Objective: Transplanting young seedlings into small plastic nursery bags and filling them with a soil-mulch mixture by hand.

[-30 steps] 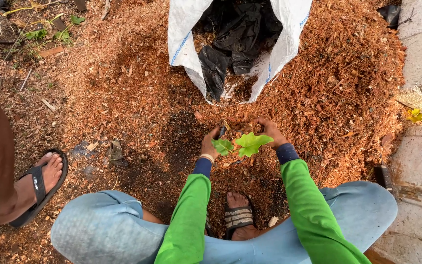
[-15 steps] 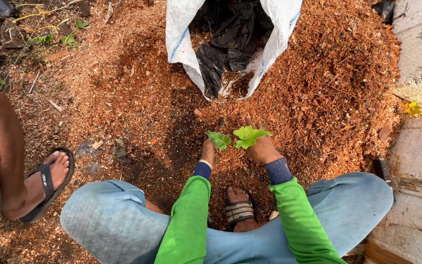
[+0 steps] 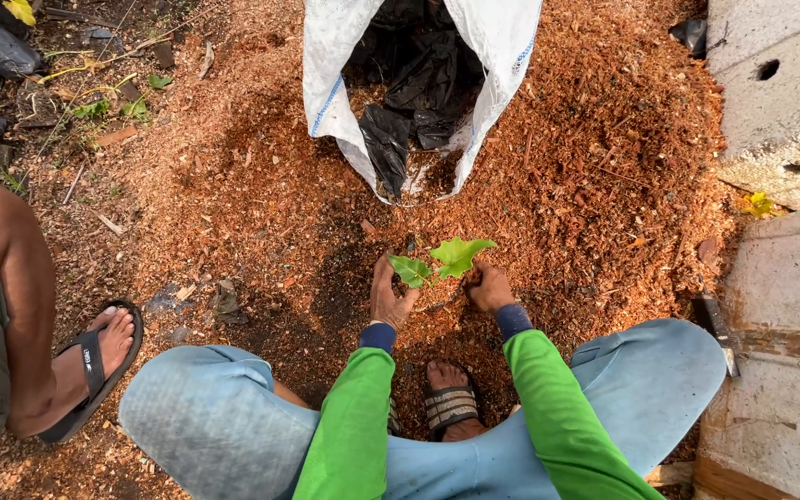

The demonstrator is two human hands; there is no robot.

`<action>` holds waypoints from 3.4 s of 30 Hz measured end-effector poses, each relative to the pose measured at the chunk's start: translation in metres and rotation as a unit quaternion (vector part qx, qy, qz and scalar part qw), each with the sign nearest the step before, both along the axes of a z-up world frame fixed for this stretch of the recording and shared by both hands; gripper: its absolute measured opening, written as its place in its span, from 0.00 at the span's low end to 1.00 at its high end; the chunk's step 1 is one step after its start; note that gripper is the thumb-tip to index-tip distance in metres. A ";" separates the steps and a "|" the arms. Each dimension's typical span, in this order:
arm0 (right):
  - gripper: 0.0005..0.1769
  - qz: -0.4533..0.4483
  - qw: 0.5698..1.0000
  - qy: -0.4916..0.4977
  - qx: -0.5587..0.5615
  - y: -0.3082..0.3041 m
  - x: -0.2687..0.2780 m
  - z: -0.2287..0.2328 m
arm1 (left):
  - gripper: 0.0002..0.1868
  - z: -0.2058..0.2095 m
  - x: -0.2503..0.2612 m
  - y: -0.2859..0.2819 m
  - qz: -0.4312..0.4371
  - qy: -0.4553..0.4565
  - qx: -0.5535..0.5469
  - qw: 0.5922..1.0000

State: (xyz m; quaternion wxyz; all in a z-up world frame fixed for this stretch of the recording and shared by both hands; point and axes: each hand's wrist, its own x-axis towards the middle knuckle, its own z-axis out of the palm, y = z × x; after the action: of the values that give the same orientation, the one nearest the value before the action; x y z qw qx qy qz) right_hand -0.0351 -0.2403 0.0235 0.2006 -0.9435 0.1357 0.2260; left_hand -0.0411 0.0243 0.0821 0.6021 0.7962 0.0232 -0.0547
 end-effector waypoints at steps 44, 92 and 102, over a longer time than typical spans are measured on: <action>0.38 0.294 0.948 -0.054 -0.108 -0.029 0.078 -0.088 | 0.35 -0.036 0.033 -0.024 0.056 0.270 -0.097 0.956; 0.36 0.268 0.958 0.087 -0.050 0.060 -0.025 0.174 | 0.30 -0.017 0.007 -0.044 0.152 0.151 -0.140 0.967; 0.45 -0.374 0.814 -0.019 0.443 0.077 -0.020 0.221 | 0.44 -0.038 0.010 -0.030 0.081 0.283 -0.075 0.953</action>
State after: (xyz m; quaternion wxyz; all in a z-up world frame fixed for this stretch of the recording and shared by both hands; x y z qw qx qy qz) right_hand -0.0548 -0.1634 0.2447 0.6686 -0.6329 0.3597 0.1513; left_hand -0.0308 -0.0054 0.0440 0.6312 0.6960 0.2533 -0.2303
